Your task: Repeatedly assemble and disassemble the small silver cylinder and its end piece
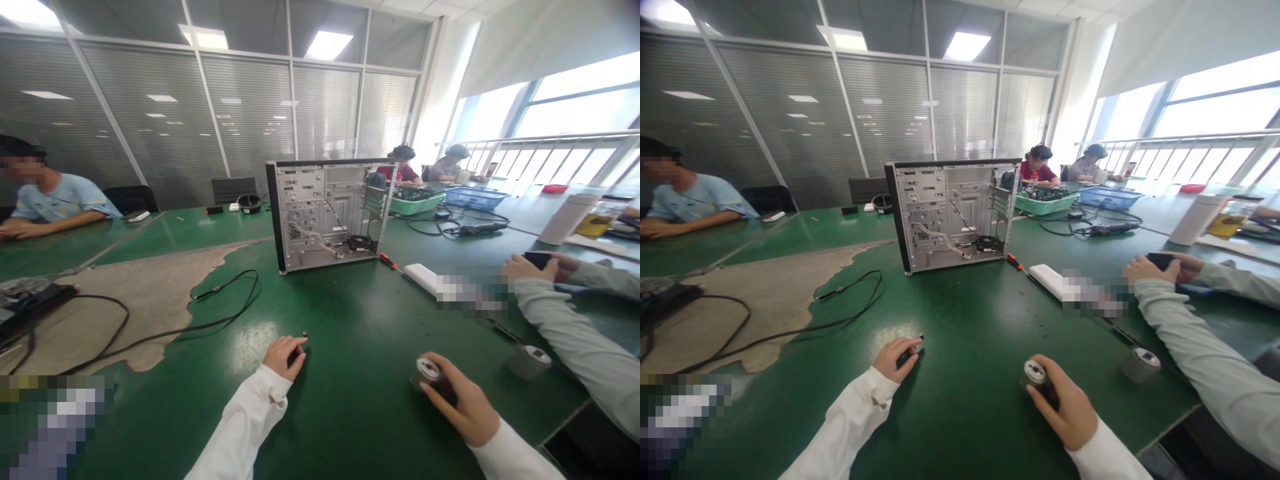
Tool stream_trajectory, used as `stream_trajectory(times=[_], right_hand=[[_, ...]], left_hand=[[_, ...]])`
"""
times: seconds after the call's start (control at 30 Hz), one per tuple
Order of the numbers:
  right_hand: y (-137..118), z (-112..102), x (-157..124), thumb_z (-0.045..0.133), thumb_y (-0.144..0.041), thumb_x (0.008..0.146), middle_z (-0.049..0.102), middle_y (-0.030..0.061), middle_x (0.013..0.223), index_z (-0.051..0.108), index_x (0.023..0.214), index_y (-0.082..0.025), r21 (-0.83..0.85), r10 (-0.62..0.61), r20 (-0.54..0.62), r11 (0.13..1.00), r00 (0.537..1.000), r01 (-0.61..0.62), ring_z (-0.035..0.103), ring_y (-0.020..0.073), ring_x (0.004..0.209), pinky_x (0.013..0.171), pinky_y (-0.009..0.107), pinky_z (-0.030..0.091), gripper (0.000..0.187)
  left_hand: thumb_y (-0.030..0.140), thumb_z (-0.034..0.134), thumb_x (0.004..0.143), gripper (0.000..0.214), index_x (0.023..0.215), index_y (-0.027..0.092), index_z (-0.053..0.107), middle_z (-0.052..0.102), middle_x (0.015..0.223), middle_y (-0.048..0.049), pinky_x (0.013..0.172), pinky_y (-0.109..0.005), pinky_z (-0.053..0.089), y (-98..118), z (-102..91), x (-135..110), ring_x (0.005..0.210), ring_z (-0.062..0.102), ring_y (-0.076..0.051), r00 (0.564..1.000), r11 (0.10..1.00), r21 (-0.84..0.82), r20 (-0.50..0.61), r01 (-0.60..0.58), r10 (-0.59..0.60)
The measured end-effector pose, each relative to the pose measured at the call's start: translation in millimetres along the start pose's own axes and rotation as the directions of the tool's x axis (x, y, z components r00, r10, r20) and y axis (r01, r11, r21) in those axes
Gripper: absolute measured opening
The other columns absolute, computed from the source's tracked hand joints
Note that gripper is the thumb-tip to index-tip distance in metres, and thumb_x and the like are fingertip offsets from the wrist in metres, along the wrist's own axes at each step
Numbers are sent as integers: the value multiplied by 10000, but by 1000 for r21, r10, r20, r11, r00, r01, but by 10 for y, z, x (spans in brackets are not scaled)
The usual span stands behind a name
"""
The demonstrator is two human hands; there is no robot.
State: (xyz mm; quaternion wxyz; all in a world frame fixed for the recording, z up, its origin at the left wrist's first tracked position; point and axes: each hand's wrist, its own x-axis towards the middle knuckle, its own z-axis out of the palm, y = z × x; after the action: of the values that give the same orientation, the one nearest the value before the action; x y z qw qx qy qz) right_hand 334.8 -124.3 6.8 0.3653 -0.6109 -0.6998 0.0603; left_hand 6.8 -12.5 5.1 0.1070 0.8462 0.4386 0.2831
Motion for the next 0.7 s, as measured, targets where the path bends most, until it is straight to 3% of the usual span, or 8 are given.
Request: stream_trajectory(times=[0.17,0.3,0.37,0.5,0.6,0.7], right_hand=[[702,-504,-408,383,-550,654,516,81,960,383,1014,-196,-276,263,-198,910,944,-311,548,213,766,660,323,440,505],[1227,-788,-530,374,-558,641,524,124,908,392,965,-177,-416,407,-290,761,866,-497,551,244,746,623,321,438,501],[1434,-859,-530,367,-526,663,526,147,885,393,984,-157,-490,416,-313,699,854,-521,542,258,765,631,315,431,490],[1686,-883,-461,306,-462,716,514,177,925,369,1075,-108,-587,338,-327,659,882,-470,513,277,832,666,323,414,508],[1733,-851,-381,294,-443,722,509,182,973,336,1143,-106,-591,314,-347,658,884,-466,515,280,807,629,335,415,541],[1720,-812,-294,310,-444,714,521,177,976,288,1205,-142,-534,344,-385,673,856,-511,534,272,739,560,346,412,577]], left_hand=[[220,406,718,243,908,172,549,598,693,-36,647,-303,438,-42,29,4,695,536,-161,997,998,-11,-57,-61,60],[223,406,718,229,885,176,555,585,658,-29,629,-295,440,-75,76,4,657,530,-151,988,996,-41,-142,-73,67],[223,406,717,225,876,178,559,583,655,-28,633,-289,439,-80,85,3,652,527,-145,985,996,-55,-164,-69,59],[215,402,714,223,864,177,563,586,662,-26,633,-273,437,-67,69,3,651,530,-138,981,997,-74,-194,-39,24],[215,407,710,215,851,182,565,587,664,-20,637,-266,435,-59,59,1,654,530,-135,981,997,-72,-195,-5,-9],[204,417,697,210,845,186,565,589,667,-17,645,-268,432,-67,60,-2,660,527,-136,979,998,-64,-201,15,-27]])
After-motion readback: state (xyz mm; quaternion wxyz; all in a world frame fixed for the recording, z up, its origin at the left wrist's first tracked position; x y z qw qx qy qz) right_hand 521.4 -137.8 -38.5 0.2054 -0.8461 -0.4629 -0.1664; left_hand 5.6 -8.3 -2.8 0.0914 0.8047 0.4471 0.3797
